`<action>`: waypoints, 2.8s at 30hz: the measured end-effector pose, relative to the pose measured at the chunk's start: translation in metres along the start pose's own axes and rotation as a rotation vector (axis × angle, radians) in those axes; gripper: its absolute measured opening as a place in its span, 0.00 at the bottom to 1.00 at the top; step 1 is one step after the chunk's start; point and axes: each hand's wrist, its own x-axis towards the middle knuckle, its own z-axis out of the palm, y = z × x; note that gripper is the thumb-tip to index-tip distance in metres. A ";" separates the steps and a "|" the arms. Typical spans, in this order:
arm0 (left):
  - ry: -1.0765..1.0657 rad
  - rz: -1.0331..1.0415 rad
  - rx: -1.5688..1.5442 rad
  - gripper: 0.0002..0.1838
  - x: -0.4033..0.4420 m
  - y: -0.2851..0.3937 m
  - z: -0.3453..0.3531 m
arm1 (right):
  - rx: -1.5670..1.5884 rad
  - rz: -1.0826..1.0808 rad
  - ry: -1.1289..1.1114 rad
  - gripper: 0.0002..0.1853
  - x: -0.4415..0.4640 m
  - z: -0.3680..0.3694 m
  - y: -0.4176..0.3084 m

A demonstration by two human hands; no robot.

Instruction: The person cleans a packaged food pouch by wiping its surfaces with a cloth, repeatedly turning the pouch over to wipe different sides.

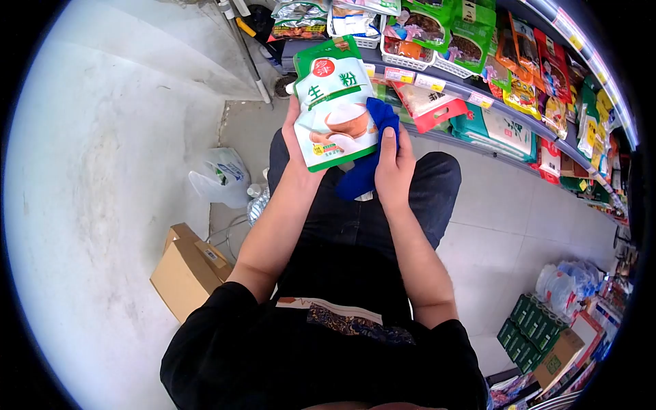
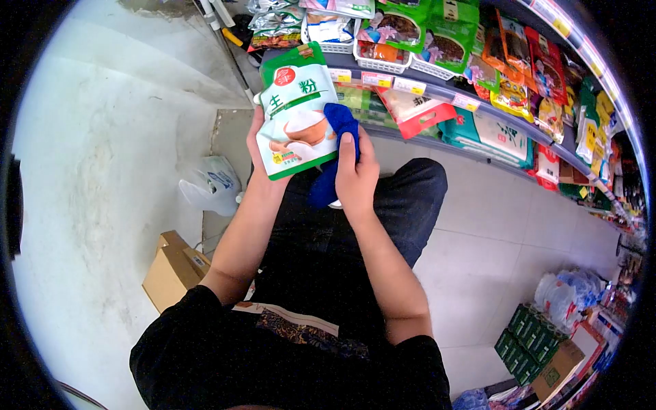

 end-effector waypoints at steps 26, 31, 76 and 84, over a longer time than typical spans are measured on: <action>-0.111 -0.123 0.033 0.31 -0.008 0.016 0.012 | 0.180 0.240 -0.274 0.15 0.020 -0.019 -0.019; -0.080 -0.110 0.084 0.31 -0.010 0.014 0.016 | 0.064 0.085 -0.140 0.16 0.019 -0.016 -0.016; -0.166 -0.290 1.055 0.26 -0.029 0.026 0.013 | 0.189 0.085 -0.069 0.15 0.048 -0.031 -0.049; -0.151 -0.345 1.089 0.24 -0.027 0.023 0.014 | 0.173 0.136 0.050 0.17 0.057 -0.032 -0.044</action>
